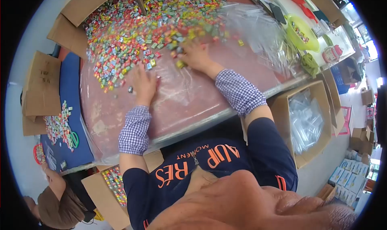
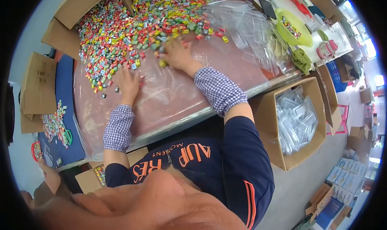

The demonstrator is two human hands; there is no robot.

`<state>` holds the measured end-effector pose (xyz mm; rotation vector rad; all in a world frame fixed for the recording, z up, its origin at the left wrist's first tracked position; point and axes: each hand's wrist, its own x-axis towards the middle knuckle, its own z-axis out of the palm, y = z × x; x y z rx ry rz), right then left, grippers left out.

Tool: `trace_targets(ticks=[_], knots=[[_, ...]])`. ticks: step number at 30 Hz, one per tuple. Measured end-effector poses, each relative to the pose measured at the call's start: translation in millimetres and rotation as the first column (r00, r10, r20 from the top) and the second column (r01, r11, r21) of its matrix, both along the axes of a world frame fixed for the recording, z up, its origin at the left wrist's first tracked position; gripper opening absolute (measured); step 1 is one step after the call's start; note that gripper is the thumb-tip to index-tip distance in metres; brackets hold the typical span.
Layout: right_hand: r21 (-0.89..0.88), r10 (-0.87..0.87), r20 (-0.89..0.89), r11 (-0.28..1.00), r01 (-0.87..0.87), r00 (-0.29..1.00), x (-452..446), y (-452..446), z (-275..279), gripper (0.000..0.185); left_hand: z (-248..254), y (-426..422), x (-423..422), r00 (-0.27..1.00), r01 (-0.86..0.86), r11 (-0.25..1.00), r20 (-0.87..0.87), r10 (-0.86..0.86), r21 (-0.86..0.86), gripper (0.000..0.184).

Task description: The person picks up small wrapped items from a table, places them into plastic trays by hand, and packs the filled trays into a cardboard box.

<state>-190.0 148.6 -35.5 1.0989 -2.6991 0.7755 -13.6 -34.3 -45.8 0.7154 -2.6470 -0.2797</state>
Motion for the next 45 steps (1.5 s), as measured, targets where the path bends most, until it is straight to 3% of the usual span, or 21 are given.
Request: trace_targets(ticks=[1,2,4,5,7,10,12,15,17,19,21,22,24,29,33,37,40,45], knots=[[-0.105,0.19,0.027,0.977,-0.186,0.981,2,-5,-6,0.051,0,7,-7,0.984,0.124,0.991,-0.133,-0.116,0.051,0.072],[-0.106,0.192,0.018,0.976,-0.189,0.981,4,1,4,0.051,2,15,-13,0.937,0.252,0.964,-0.27,-0.221,0.086,0.072],[-0.144,0.323,-0.076,0.932,-0.331,0.943,1,31,32,0.037,34,41,3,0.871,0.459,0.885,-0.237,-0.43,0.08,0.071],[-0.128,0.266,-0.127,0.951,-0.282,0.956,-13,51,31,0.033,40,51,19,0.874,0.454,0.888,-0.234,-0.426,0.077,0.071],[-0.036,0.153,-0.194,0.986,-0.163,0.969,-34,96,45,0.028,45,69,46,0.781,0.624,0.78,-0.081,-0.62,0.042,0.065],[0.22,0.031,-0.308,0.975,0.04,0.951,-45,146,52,0.021,37,70,54,0.782,0.623,0.758,-0.139,-0.607,0.196,0.058],[0.173,0.044,-0.147,0.985,-0.018,0.988,-50,163,33,0.02,35,64,62,0.793,0.608,0.747,-0.16,-0.588,0.271,0.055],[0.261,0.028,-0.159,0.965,0.015,0.987,-44,186,19,0.014,37,45,61,0.842,0.532,0.828,-0.22,-0.493,0.178,0.037],[0.371,0.257,-0.141,0.909,-0.189,0.956,-6,180,34,0.013,31,36,56,0.859,0.492,0.849,-0.266,-0.437,0.192,0.031],[0.075,0.506,-0.003,0.861,-0.504,0.863,45,153,58,0.012,26,31,56,0.871,0.444,0.863,-0.343,-0.352,0.24,0.019],[-0.045,0.575,0.045,0.818,-0.573,0.817,60,123,63,0.012,33,36,38,0.844,0.486,0.852,-0.355,-0.401,0.194,0.015],[-0.046,0.576,0.038,0.817,-0.574,0.817,56,109,62,0.012,36,41,23,0.81,0.532,0.835,-0.374,-0.452,0.142,0.012],[-0.139,0.4,0.009,0.908,-0.395,0.916,37,80,53,0.015,38,51,-1,0.798,0.558,0.817,-0.364,-0.48,0.145,0.012],[-0.122,0.275,0.004,0.954,-0.272,0.962,20,45,24,0.016,31,66,-44,0.745,0.659,0.727,-0.298,-0.597,0.192,0.013],[0.071,0.216,-0.073,0.975,-0.211,0.974,2,69,27,0.016,28,61,-41,0.741,0.669,0.743,-0.092,-0.665,0.02,0.013],[0.084,0.16,-0.043,0.984,-0.156,0.986,-7,75,32,0.02,40,61,-31,0.785,0.605,0.762,-0.016,-0.619,0.232,0.015],[-0.036,0.362,-0.082,0.93,-0.366,0.929,-2,41,34,0.017,42,74,-44,0.792,0.61,0.772,-0.14,-0.594,0.176,0.019],[0.038,0.448,-0.035,0.894,-0.447,0.893,-5,33,25,0.015,31,66,-31,0.73,0.672,0.701,-0.054,-0.682,0.238,0.025]])
